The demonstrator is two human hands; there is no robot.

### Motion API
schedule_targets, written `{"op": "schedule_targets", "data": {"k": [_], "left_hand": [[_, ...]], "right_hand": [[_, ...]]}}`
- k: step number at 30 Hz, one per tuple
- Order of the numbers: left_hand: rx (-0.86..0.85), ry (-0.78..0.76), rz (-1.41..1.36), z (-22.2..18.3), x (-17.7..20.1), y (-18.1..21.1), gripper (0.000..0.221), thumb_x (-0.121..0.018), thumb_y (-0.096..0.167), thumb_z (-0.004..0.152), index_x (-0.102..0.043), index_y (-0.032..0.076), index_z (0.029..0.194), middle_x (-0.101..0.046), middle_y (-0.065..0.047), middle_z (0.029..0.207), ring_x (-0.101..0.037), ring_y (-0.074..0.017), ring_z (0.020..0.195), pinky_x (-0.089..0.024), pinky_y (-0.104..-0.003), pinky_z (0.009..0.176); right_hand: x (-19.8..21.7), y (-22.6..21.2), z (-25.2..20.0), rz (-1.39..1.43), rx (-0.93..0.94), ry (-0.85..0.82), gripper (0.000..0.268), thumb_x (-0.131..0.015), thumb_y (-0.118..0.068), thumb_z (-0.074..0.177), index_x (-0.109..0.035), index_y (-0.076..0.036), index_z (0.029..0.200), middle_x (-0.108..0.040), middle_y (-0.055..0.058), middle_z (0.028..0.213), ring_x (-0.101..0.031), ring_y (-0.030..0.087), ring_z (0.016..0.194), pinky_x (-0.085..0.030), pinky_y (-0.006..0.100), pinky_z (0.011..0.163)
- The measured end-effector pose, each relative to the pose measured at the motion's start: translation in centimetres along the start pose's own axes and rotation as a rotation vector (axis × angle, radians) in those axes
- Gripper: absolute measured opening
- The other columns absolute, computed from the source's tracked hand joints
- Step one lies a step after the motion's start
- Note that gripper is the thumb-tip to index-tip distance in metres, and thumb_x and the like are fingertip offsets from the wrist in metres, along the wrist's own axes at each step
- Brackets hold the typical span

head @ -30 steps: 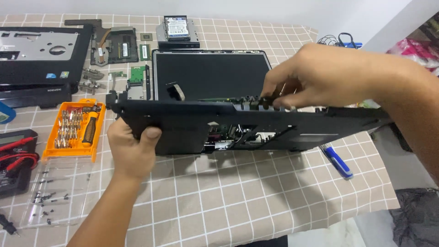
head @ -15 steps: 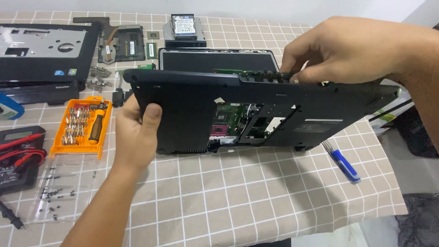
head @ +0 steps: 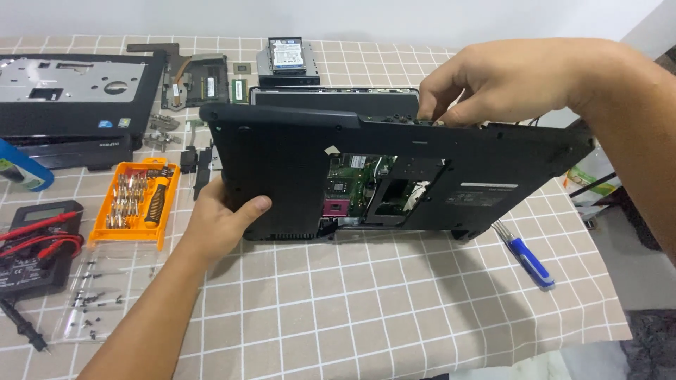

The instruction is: Extracting a motherboard from a laptop chassis using a screwdriver and manual prying

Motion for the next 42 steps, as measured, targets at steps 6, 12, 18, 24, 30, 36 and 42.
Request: {"op": "schedule_targets", "data": {"k": [6, 12, 18, 24, 30, 36, 42], "left_hand": [[0.040, 0.055, -0.040, -1.1, -0.7, 1.6, 0.062, -0.060, 0.033, 0.078, -0.039, 0.017, 0.134, -0.052, -0.007, 0.137, -0.050, -0.0296, 0.130, -0.047, -0.044, 0.101], [0.075, 0.089, -0.064, -1.6, -0.8, 1.9, 0.062, -0.061, 0.030, 0.079, -0.039, 0.018, 0.136, -0.052, -0.006, 0.138, -0.050, -0.0277, 0.131, -0.045, -0.044, 0.103], [-0.052, 0.092, -0.056, -0.7, -0.5, -0.1, 0.065, -0.064, 0.034, 0.074, -0.044, 0.015, 0.132, -0.056, -0.008, 0.127, -0.054, -0.0257, 0.123, -0.051, -0.037, 0.097], [0.098, 0.186, -0.045, -1.8, -1.1, 2.4, 0.062, -0.062, 0.030, 0.079, -0.042, 0.017, 0.136, -0.053, -0.005, 0.137, -0.049, -0.0270, 0.131, -0.045, -0.042, 0.102], [0.043, 0.166, -0.021, -1.2, -1.0, 1.5, 0.063, -0.062, 0.029, 0.078, -0.041, 0.017, 0.137, -0.054, -0.007, 0.135, -0.050, -0.0269, 0.129, -0.047, -0.042, 0.100], [0.056, 0.157, -0.025, -1.2, -1.1, 1.4, 0.060, -0.063, 0.027, 0.078, -0.042, 0.018, 0.134, -0.055, -0.006, 0.133, -0.052, -0.0276, 0.127, -0.047, -0.043, 0.100], [-0.054, 0.127, -0.105, -1.0, -0.7, 0.2, 0.063, -0.066, 0.029, 0.074, -0.046, 0.014, 0.132, -0.059, -0.008, 0.127, -0.056, -0.0253, 0.120, -0.054, -0.038, 0.094]], "right_hand": [[0.3, 0.5, 0.0, 0.055, -0.032, 0.026, 0.018, -0.057, -0.011, 0.087, -0.075, -0.009, 0.091, -0.070, 0.001, 0.090, -0.055, 0.014, 0.080, -0.039, 0.028, 0.072], [0.2, 2.0, 1.5, 0.105, 0.062, -0.032, 0.020, -0.052, -0.008, 0.084, -0.072, -0.004, 0.086, -0.061, 0.003, 0.081, -0.046, 0.016, 0.073, -0.033, 0.028, 0.071], [0.1, 2.7, 2.4, 0.155, 0.147, -0.073, 0.026, -0.053, -0.017, 0.092, -0.071, -0.002, 0.081, -0.057, 0.003, 0.073, -0.047, 0.015, 0.066, -0.038, 0.029, 0.066], [0.3, 1.6, 0.8, 0.069, -0.003, 0.023, 0.037, -0.046, -0.040, 0.091, -0.066, -0.010, 0.103, -0.059, -0.003, 0.104, -0.052, 0.013, 0.099, -0.035, 0.030, 0.095], [0.1, 1.4, -0.2, 0.087, 0.048, 0.141, 0.039, -0.042, -0.036, 0.090, -0.067, -0.022, 0.117, -0.072, -0.010, 0.112, -0.062, 0.007, 0.105, -0.040, 0.026, 0.098], [-2.9, 1.9, -4.5, -0.115, 0.434, 0.837, 0.018, -0.063, -0.012, 0.099, -0.067, 0.002, 0.110, -0.070, 0.015, 0.107, -0.066, 0.029, 0.101, -0.047, 0.042, 0.089], [-13.9, 6.9, -7.5, 0.245, 0.364, 1.421, 0.012, -0.058, 0.006, 0.109, -0.059, 0.013, 0.119, -0.062, 0.028, 0.122, -0.059, 0.038, 0.118, -0.044, 0.046, 0.110]]}}
Point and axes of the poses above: each hand's wrist, its own z-axis towards the middle knuckle, its own x-axis out of the back of the hand, y = z × x, the point moved 2 cm from there along z, towards the middle knuckle
